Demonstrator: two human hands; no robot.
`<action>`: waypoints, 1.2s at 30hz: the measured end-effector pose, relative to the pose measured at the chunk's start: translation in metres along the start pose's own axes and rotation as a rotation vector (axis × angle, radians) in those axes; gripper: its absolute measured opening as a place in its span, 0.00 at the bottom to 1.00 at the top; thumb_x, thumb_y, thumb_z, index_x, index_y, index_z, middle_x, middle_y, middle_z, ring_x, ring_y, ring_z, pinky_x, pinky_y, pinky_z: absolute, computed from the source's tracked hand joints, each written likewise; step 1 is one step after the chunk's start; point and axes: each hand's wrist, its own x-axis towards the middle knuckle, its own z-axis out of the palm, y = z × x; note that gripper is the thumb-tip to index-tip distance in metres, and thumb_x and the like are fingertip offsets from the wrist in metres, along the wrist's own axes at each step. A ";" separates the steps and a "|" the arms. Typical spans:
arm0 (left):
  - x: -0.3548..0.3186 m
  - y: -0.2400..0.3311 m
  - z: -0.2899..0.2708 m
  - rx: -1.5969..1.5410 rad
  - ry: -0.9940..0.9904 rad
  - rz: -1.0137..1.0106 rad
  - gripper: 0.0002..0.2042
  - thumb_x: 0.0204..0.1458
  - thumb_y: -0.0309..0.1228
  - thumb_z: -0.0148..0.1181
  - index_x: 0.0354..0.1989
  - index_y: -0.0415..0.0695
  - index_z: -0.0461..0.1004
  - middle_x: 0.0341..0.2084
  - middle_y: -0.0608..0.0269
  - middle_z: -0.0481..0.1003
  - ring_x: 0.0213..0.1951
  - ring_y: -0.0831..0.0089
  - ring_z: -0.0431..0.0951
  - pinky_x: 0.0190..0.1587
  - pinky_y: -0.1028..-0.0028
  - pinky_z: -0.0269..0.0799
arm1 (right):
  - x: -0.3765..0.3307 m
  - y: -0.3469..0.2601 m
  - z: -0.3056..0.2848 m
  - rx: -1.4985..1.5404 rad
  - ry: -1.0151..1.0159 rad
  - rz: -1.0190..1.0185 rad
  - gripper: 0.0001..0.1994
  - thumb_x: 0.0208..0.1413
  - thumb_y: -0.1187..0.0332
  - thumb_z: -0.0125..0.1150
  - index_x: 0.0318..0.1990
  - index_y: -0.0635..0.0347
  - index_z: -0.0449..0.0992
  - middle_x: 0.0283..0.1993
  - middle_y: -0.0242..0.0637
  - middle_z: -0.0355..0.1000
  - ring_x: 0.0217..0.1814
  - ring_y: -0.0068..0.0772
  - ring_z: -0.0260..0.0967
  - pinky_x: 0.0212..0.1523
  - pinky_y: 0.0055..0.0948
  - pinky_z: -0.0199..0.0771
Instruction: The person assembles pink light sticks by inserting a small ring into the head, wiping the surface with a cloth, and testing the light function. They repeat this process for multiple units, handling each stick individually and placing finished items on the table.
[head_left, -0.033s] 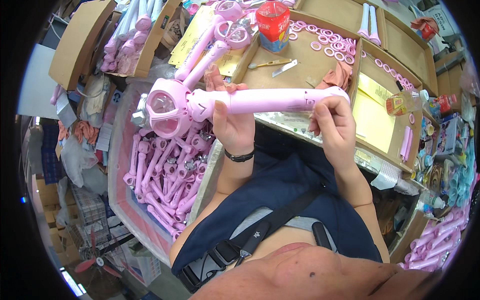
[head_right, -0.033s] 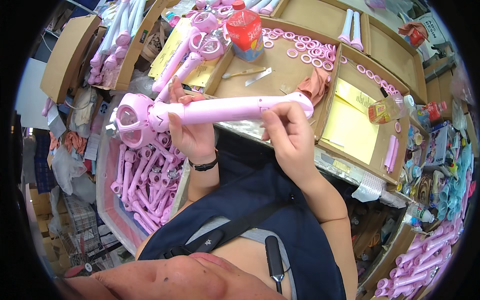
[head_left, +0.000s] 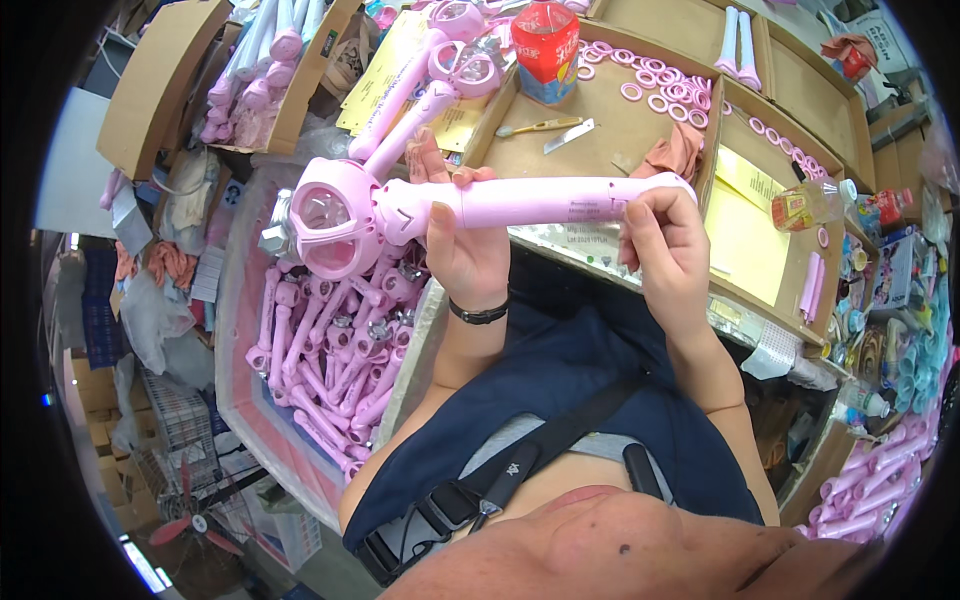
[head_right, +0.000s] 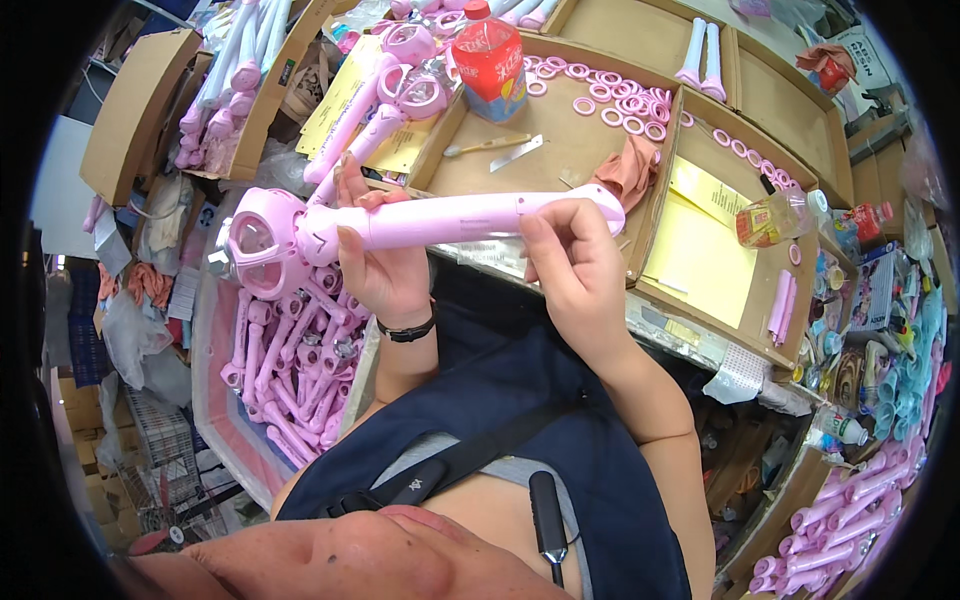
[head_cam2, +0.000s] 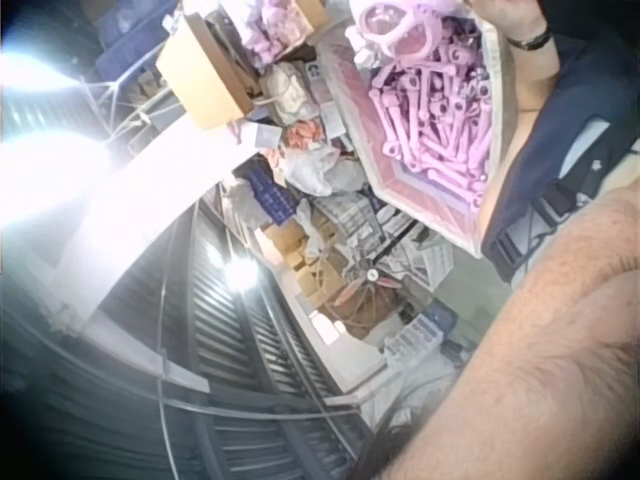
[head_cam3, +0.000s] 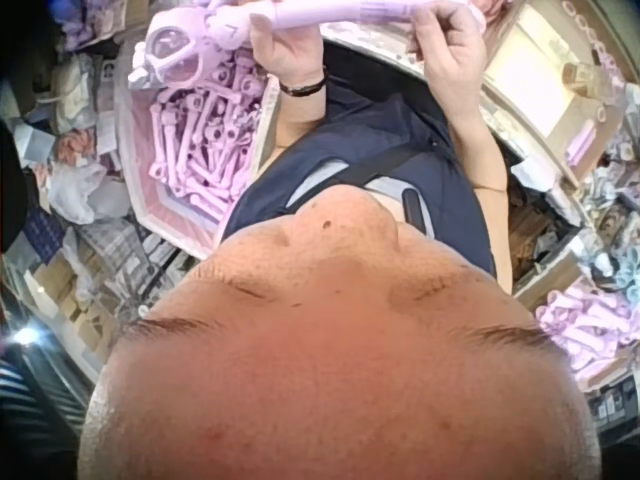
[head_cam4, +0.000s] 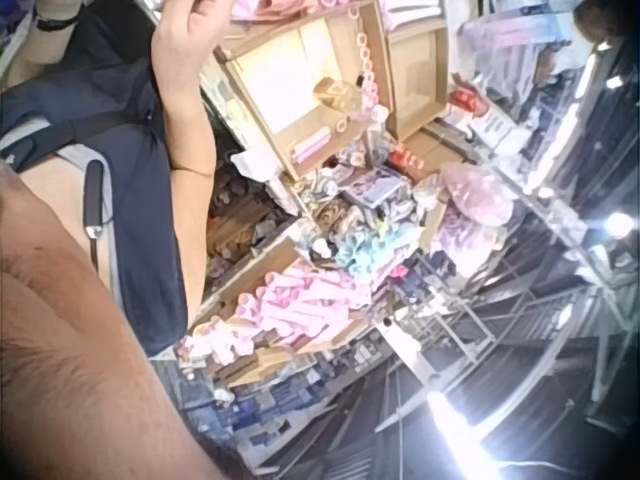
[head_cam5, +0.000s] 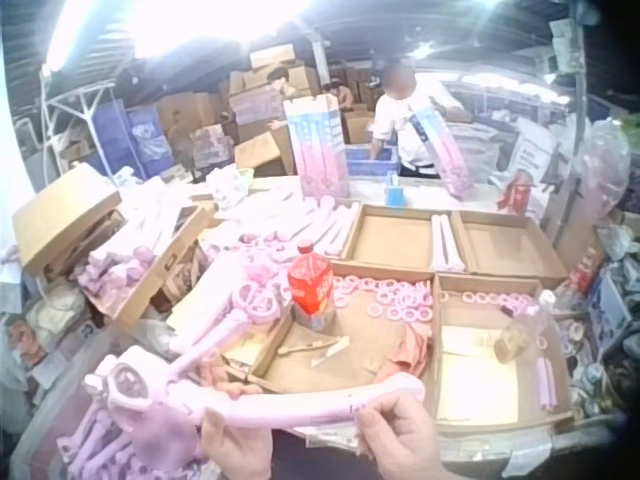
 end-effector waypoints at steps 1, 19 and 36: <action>-0.001 0.000 0.001 0.034 -0.015 0.019 0.41 0.51 0.30 0.60 0.66 0.33 0.37 0.50 0.60 0.64 0.45 0.75 0.69 0.57 0.66 0.62 | 0.003 0.000 0.003 0.007 -0.005 0.023 0.05 0.61 0.69 0.52 0.38 0.61 0.67 0.27 0.25 0.64 0.24 0.11 0.59 0.26 0.13 0.60; -0.005 0.002 0.009 0.077 -0.038 0.086 0.42 0.49 0.28 0.61 0.66 0.34 0.38 0.49 0.60 0.66 0.43 0.73 0.71 0.56 0.65 0.64 | 0.010 0.017 0.024 -0.256 0.066 -0.182 0.05 0.59 0.71 0.56 0.36 0.63 0.68 0.23 0.25 0.64 0.23 0.11 0.56 0.23 0.15 0.56; -0.006 0.000 0.006 0.051 -0.047 0.093 0.41 0.50 0.31 0.62 0.66 0.40 0.39 0.64 0.55 0.54 0.45 0.72 0.71 0.54 0.63 0.65 | 0.011 0.018 0.024 -0.289 0.104 -0.145 0.06 0.58 0.70 0.57 0.34 0.63 0.69 0.21 0.25 0.65 0.21 0.10 0.58 0.20 0.15 0.56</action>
